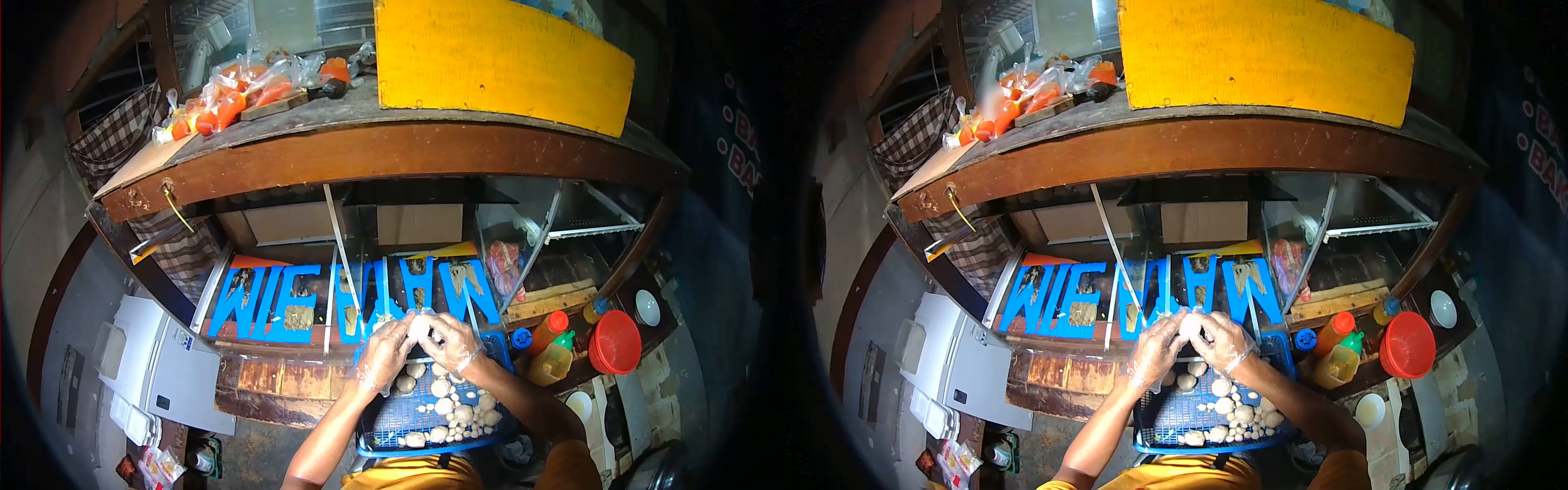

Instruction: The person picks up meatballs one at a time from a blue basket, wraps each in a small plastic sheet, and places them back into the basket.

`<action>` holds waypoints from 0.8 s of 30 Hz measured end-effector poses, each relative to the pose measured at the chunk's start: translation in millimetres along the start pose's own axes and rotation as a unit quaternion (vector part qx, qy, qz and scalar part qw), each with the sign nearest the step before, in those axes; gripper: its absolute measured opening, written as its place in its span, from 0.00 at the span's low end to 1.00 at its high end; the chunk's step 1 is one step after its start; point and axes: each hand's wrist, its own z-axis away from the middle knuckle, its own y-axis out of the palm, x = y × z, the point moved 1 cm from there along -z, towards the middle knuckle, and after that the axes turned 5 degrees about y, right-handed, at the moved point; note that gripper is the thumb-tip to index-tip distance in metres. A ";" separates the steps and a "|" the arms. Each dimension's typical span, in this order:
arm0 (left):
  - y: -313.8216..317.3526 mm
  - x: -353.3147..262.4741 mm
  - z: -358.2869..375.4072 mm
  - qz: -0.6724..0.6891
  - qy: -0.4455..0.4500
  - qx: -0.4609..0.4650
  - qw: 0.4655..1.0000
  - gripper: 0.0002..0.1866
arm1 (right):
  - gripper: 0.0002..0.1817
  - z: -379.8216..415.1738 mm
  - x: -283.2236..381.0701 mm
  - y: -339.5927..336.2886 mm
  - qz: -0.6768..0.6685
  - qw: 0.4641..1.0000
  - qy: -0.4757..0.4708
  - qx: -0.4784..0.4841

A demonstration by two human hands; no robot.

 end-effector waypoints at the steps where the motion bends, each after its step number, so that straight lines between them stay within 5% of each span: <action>1: -1.1 1.2 -6.1 -0.007 -0.003 0.006 1.000 0.28 | 0.17 -5.9 0.5 0.9 -0.002 1.000 0.002 -0.017; 12: -20.6 -2.4 -70.1 0.021 0.120 -0.126 0.984 0.29 | 0.26 -77.1 -0.4 -10.2 0.048 0.983 -0.126 -0.125; 24: -36.9 1.8 -112.7 -0.037 0.217 -0.219 0.950 0.31 | 0.23 -125.6 -4.3 -3.8 0.033 0.971 -0.162 -0.174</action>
